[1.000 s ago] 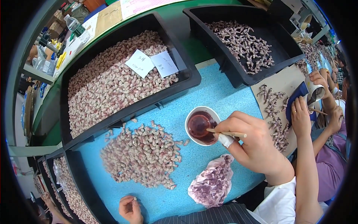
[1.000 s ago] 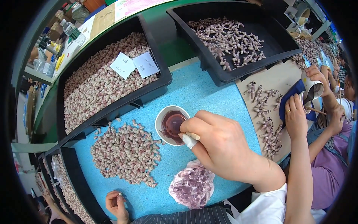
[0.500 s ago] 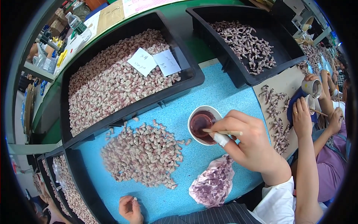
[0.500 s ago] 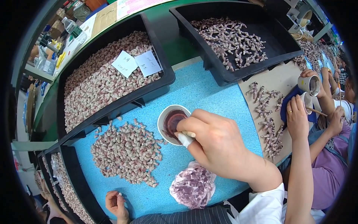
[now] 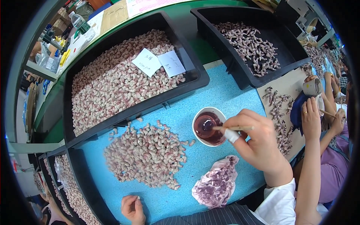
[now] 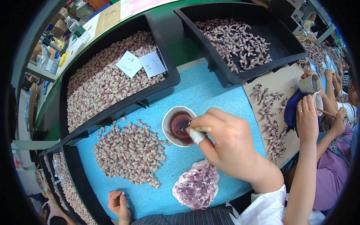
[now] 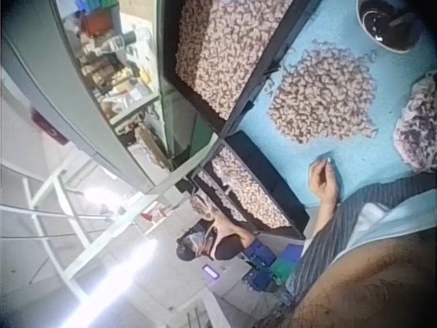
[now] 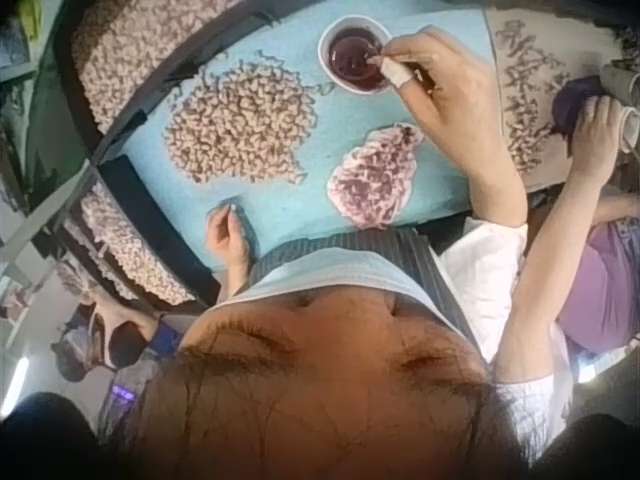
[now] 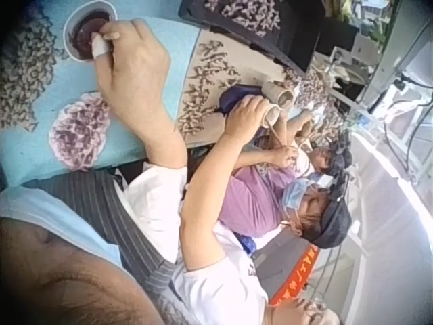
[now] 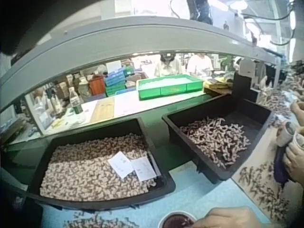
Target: The person paints small decorative stones with a purple liquid using a paintbrush.
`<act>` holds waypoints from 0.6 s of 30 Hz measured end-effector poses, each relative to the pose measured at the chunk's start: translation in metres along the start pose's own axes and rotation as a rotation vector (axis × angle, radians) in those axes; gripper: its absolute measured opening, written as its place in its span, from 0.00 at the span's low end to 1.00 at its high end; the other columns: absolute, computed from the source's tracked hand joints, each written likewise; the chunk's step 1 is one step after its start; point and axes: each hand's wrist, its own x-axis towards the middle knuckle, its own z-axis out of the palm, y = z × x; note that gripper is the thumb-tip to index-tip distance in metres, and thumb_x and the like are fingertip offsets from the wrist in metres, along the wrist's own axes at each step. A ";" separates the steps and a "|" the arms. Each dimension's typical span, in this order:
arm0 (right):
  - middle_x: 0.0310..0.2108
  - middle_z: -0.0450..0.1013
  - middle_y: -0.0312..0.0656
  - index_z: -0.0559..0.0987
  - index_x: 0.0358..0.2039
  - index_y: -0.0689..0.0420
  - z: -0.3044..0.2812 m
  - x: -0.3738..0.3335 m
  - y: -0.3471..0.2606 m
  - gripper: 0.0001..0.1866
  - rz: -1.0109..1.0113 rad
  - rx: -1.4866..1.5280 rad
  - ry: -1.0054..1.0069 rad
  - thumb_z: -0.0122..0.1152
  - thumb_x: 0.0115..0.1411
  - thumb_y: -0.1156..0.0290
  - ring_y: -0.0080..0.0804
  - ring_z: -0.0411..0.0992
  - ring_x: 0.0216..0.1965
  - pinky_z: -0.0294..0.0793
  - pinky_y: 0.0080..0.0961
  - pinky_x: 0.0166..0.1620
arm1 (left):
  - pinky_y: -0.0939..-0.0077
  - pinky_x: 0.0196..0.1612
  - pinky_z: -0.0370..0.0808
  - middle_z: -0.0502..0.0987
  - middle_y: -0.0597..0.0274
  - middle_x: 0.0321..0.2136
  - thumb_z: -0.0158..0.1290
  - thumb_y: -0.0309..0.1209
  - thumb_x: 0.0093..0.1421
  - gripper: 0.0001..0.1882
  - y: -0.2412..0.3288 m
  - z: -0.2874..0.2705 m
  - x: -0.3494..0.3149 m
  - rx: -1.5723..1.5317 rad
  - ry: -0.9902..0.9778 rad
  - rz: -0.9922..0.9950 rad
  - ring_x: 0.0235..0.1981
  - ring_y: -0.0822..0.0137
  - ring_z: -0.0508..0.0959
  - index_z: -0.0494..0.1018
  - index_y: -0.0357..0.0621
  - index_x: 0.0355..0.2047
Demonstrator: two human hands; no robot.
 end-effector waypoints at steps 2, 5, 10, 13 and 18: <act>0.22 0.70 0.43 0.75 0.26 0.60 0.001 0.000 0.000 0.05 -0.013 0.028 -0.047 0.60 0.45 0.79 0.38 0.70 0.21 0.69 0.27 0.24 | 0.88 0.20 0.65 0.67 0.58 0.31 0.49 0.20 0.54 0.05 -0.002 0.000 0.000 -0.020 0.010 -0.006 0.21 0.77 0.67 0.70 0.35 0.32; 0.22 0.70 0.43 0.75 0.27 0.60 0.005 0.003 0.002 0.06 -0.039 0.070 0.009 0.60 0.45 0.79 0.37 0.71 0.21 0.69 0.27 0.23 | 0.87 0.20 0.66 0.67 0.59 0.31 0.49 0.20 0.54 0.05 -0.005 0.001 -0.001 -0.080 0.037 -0.033 0.21 0.77 0.67 0.69 0.34 0.32; 0.21 0.70 0.43 0.74 0.26 0.61 0.000 -0.001 -0.001 0.05 -0.027 0.079 -0.026 0.60 0.46 0.79 0.36 0.70 0.20 0.68 0.25 0.22 | 0.87 0.19 0.67 0.68 0.58 0.30 0.48 0.21 0.56 0.04 -0.005 0.001 -0.002 -0.145 0.094 -0.115 0.21 0.77 0.68 0.69 0.34 0.32; 0.21 0.70 0.43 0.74 0.25 0.61 0.007 0.002 0.002 0.05 -0.017 0.039 0.055 0.61 0.46 0.78 0.36 0.70 0.19 0.68 0.25 0.22 | 0.87 0.19 0.67 0.69 0.57 0.30 0.48 0.21 0.56 0.04 -0.008 0.001 0.000 -0.075 0.084 -0.115 0.21 0.77 0.68 0.69 0.34 0.33; 0.20 0.70 0.42 0.74 0.24 0.60 0.006 -0.001 -0.001 0.05 -0.008 0.039 0.065 0.61 0.47 0.78 0.35 0.69 0.19 0.67 0.25 0.21 | 0.88 0.18 0.66 0.69 0.57 0.31 0.47 0.20 0.57 0.04 -0.008 0.003 0.001 -0.051 0.073 -0.067 0.20 0.78 0.67 0.69 0.34 0.33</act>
